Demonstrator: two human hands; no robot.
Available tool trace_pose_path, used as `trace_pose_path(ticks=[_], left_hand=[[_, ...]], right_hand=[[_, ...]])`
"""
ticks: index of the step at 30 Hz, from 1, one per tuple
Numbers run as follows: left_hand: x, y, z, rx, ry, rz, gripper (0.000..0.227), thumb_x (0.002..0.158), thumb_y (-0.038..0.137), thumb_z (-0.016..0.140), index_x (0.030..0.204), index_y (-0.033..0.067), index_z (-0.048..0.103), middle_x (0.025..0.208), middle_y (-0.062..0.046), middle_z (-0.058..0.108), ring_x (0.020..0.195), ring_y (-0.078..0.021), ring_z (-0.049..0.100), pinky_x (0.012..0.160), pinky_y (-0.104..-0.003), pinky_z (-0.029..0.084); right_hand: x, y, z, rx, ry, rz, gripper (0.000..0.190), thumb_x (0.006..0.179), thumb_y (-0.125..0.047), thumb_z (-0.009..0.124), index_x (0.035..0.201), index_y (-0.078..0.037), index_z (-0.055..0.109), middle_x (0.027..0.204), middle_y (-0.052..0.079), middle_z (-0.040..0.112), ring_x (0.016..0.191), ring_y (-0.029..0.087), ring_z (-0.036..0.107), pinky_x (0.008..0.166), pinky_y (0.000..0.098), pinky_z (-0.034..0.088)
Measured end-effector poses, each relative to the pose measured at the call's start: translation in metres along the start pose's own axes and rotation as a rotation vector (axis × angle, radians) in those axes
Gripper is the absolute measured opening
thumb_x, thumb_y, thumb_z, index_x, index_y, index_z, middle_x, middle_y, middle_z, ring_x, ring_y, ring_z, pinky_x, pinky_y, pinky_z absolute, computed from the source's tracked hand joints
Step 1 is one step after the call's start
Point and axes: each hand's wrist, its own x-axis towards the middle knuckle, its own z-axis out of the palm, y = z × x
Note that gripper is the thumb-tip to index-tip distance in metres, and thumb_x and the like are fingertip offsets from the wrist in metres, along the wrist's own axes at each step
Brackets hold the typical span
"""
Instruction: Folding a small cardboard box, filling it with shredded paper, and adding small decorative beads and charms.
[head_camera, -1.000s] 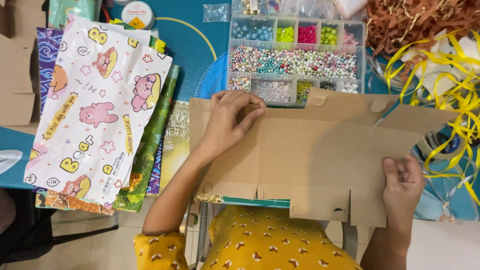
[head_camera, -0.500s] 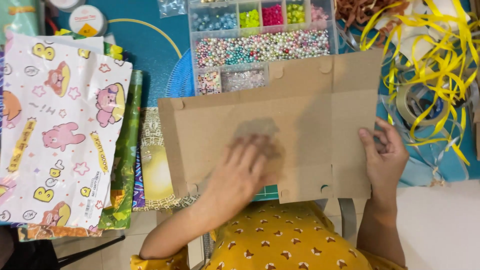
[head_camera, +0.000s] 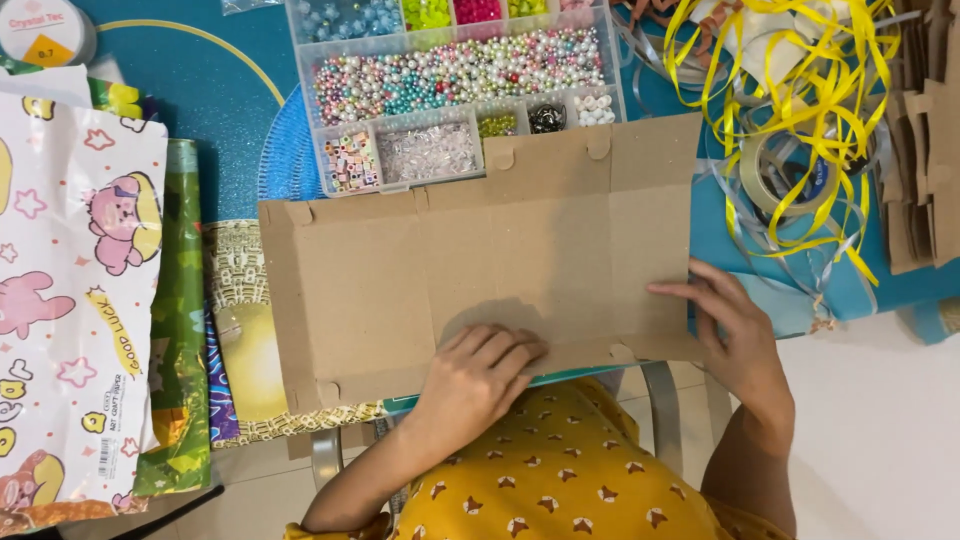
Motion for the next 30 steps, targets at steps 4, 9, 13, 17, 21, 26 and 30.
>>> trace_pose_path(ticks=[4, 9, 13, 17, 21, 26, 30], left_hand=[[0.010, 0.002, -0.002, -0.063, 0.098, -0.136, 0.013, 0.098, 0.021, 0.073, 0.101, 0.0082, 0.071, 0.093, -0.005, 0.076, 0.078, -0.0192, 0.071, 0.074, -0.034, 0.057], [0.005, 0.000, 0.009, 0.017, 0.013, -0.370, 0.024, 0.101, 0.026, 0.069, 0.095, 0.0091, 0.053, 0.067, -0.005, 0.061, 0.055, -0.0208, 0.058, 0.049, -0.035, 0.047], [0.008, -0.001, 0.013, 0.055, -0.009, -0.417, 0.024, 0.102, 0.028, 0.068, 0.101, 0.0088, 0.054, 0.062, -0.005, 0.056, 0.051, -0.0193, 0.054, 0.043, -0.035, 0.044], [0.014, -0.002, 0.010, 0.159, 0.032, -0.453, 0.023, 0.097, 0.027, 0.070, 0.108, 0.0075, 0.064, 0.056, -0.005, 0.062, 0.055, -0.0251, 0.068, 0.056, -0.034, 0.058], [0.029, 0.007, 0.001, 0.208, 0.023, -0.423, 0.024, 0.099, 0.021, 0.066, 0.117, 0.0070, 0.059, 0.056, -0.003, 0.065, 0.055, -0.0216, 0.071, 0.069, -0.034, 0.059], [0.027, 0.010, 0.013, 0.461, 0.040, -0.342, 0.028, 0.103, 0.025, 0.063, 0.123, 0.0069, 0.060, 0.100, -0.008, 0.062, 0.077, -0.0235, 0.063, 0.078, -0.037, 0.050], [0.025, 0.013, 0.009, 0.479, -0.217, -0.164, 0.091, 0.062, -0.018, 0.061, 0.150, -0.0027, 0.043, 0.164, -0.025, 0.030, 0.155, -0.0404, 0.027, 0.128, -0.056, 0.023]], right_hand=[[-0.007, -0.014, -0.001, -0.073, 0.091, -0.164, 0.033, 0.099, 0.000, 0.058, 0.125, -0.018, 0.069, 0.163, 0.019, 0.040, 0.151, 0.038, 0.040, 0.122, 0.0508, 0.035], [-0.021, -0.009, -0.002, 0.120, 0.057, -0.102, 0.031, 0.092, 0.003, 0.055, 0.116, -0.013, 0.065, 0.136, 0.009, 0.065, 0.132, 0.030, 0.058, 0.113, 0.0450, 0.044], [-0.020, -0.003, 0.005, 0.249, 0.104, -0.090, 0.029, 0.098, -0.003, 0.055, 0.127, -0.006, 0.057, 0.134, 0.014, 0.065, 0.129, 0.031, 0.061, 0.112, 0.0433, 0.048], [-0.019, 0.014, 0.016, 0.326, 0.095, -0.221, 0.057, 0.071, 0.011, 0.065, 0.126, -0.003, 0.062, 0.123, 0.011, 0.071, 0.126, 0.038, 0.063, 0.115, 0.0561, 0.038], [-0.024, 0.049, 0.045, 0.281, 0.275, -0.082, 0.023, 0.087, -0.002, 0.079, 0.108, -0.008, 0.074, 0.092, 0.001, 0.077, 0.099, 0.023, 0.073, 0.103, 0.0423, 0.051], [-0.011, 0.013, 0.052, 0.132, 0.337, 0.234, 0.034, 0.089, -0.028, 0.083, 0.112, -0.009, 0.068, 0.094, 0.005, 0.070, 0.089, 0.022, 0.065, 0.082, 0.0344, 0.052], [0.005, -0.034, 0.039, 0.127, 0.252, 0.453, 0.051, 0.089, -0.035, 0.077, 0.129, -0.008, 0.061, 0.117, 0.010, 0.066, 0.100, 0.024, 0.062, 0.080, 0.0357, 0.053]])
